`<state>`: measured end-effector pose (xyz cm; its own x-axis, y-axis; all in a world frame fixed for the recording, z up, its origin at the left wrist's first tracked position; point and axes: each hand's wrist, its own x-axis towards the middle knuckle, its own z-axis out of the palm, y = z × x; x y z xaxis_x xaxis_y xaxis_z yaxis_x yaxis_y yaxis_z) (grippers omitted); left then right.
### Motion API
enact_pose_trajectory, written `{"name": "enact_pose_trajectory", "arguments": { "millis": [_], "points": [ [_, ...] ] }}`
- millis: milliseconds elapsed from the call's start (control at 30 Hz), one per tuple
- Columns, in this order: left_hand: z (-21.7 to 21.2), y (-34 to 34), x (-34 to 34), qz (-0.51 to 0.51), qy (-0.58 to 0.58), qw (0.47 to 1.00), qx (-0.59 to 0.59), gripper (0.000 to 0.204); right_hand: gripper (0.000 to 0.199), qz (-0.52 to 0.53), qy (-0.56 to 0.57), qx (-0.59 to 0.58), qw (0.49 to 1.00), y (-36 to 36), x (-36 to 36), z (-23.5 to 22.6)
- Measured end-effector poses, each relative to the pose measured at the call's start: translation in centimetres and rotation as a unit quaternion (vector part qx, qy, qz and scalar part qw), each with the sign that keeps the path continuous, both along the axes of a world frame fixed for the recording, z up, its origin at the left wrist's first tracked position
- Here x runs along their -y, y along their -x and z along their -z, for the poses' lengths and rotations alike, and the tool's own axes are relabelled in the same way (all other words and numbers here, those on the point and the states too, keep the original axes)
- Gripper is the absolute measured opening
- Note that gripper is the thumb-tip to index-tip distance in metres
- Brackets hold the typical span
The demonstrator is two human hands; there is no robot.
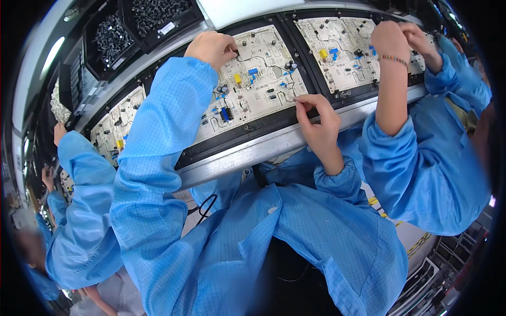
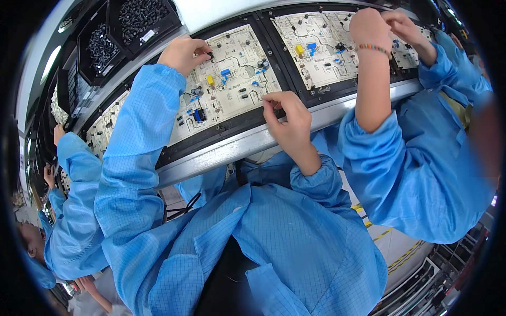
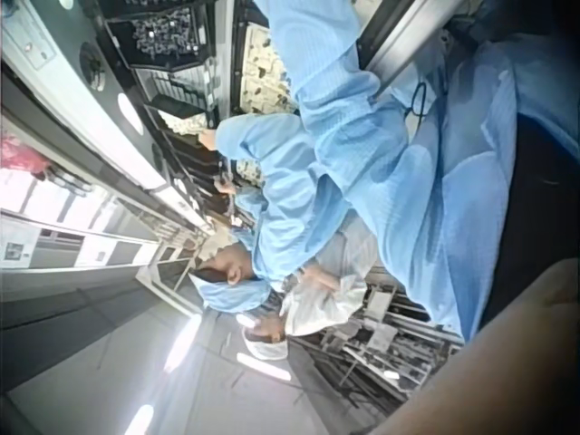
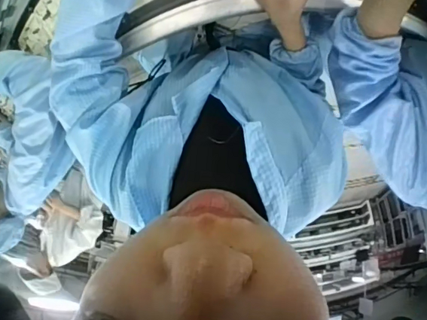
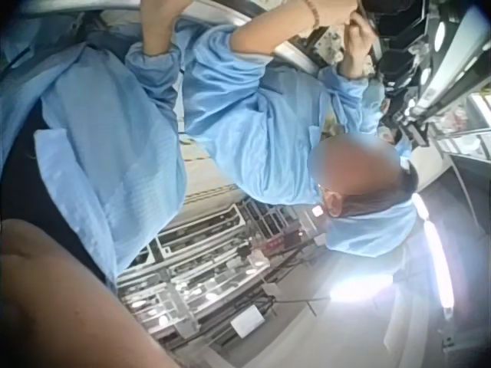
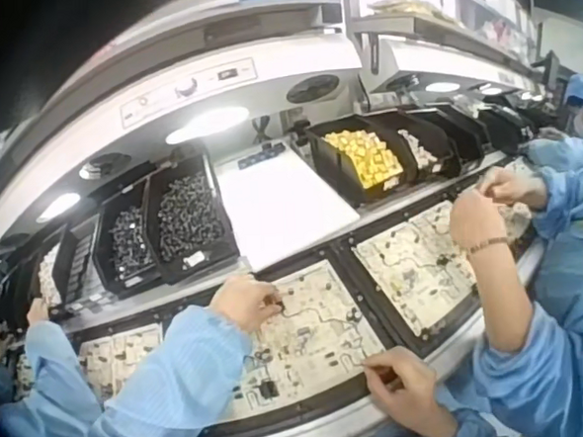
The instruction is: Manual assembly of electronic components onto printed circuit boards on a factory production line.
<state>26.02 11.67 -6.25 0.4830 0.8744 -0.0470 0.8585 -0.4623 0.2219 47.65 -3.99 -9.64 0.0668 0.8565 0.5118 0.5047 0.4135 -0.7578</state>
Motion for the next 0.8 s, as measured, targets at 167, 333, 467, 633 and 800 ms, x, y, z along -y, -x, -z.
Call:
{"name": "enact_pose_trajectory", "arguments": {
  "millis": [167, 333, 467, 633, 800],
  "points": [
    [0.3, 0.3, -0.1, -0.009, 0.008, 1.000, 0.005, 0.018, 0.013, -0.015, 0.005, 0.011, 1.000, -0.2, -0.2, -0.5],
    [1.1, 0.8, -0.6, -0.002, 0.001, 1.000, 0.027, 0.019, 0.013, -0.009, 0.054, -0.008, 0.998, -0.5, -1.7, -2.0],
    [1.6, 1.3, -0.7, 0.001, 0.014, 0.998, 0.054, 0.019, 0.016, -0.014, 0.074, -0.018, 0.997, 0.1, -3.6, -3.1],
    [1.6, 1.1, -0.4, 0.019, -0.019, 0.998, 0.055, 0.017, 0.017, -0.019, 0.054, -0.023, 0.998, 1.2, -6.0, -4.6],
    [2.3, 1.2, -0.2, 0.018, -0.041, 0.997, 0.065, 0.018, 0.020, -0.049, -0.003, 0.050, 0.998, 1.4, -8.8, -6.1]
  ]
}}
